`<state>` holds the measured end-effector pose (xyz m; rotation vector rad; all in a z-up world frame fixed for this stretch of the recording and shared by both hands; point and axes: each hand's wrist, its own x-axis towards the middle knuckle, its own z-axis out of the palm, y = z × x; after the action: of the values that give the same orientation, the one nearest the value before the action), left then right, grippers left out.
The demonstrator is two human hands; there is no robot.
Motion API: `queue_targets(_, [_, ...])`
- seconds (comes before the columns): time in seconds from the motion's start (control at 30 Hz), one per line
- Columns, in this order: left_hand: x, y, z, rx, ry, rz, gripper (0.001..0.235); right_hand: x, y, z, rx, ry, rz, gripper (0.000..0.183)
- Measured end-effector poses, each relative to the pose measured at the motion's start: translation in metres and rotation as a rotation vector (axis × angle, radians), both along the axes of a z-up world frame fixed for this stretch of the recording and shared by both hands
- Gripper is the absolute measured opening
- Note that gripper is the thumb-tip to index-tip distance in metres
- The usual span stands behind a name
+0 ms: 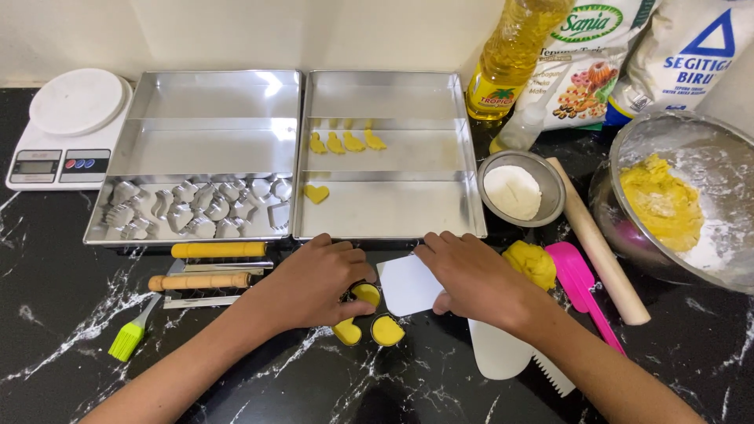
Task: Shaping cookie dough into heart shapes and placing them on a baking tray.
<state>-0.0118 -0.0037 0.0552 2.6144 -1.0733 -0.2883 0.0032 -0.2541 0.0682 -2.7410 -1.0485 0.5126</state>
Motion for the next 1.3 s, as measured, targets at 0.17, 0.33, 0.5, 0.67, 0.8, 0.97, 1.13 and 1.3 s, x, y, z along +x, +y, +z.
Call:
queue_targets(0.17, [-0.004,-0.004,0.008,0.043,0.061,0.031,0.041,-0.001,-0.002,-0.008,-0.028,-0.01,-0.025,0.083])
queue_targets(0.33, [-0.005,-0.009,0.005,0.082,0.032,0.044,0.036,0.0,-0.005,-0.011,-0.056,-0.019,-0.055,0.077])
queue_targets(0.5, [-0.005,-0.011,-0.004,0.083,-0.017,0.043,0.033,0.002,-0.008,-0.008,-0.05,0.027,-0.076,0.068])
queue_targets(0.67, [-0.007,-0.01,-0.002,0.098,-0.01,0.05,0.033,0.001,-0.006,-0.007,-0.091,0.006,-0.077,0.065])
queue_targets(0.8, [-0.008,-0.011,0.002,0.125,0.024,0.047,0.04,0.001,-0.004,-0.008,-0.095,0.004,-0.094,0.068])
queue_targets(0.97, [-0.009,-0.012,0.002,0.122,0.008,0.034,0.05,-0.001,-0.003,-0.006,-0.116,0.009,-0.11,0.063])
queue_targets(1.13, [-0.009,-0.012,0.0,0.137,0.019,0.042,0.044,-0.001,-0.006,-0.011,-0.082,-0.01,-0.093,0.067])
queue_targets(1.3, [-0.009,-0.013,0.0,0.132,0.031,0.039,0.043,-0.002,-0.004,-0.007,-0.083,-0.01,-0.101,0.062])
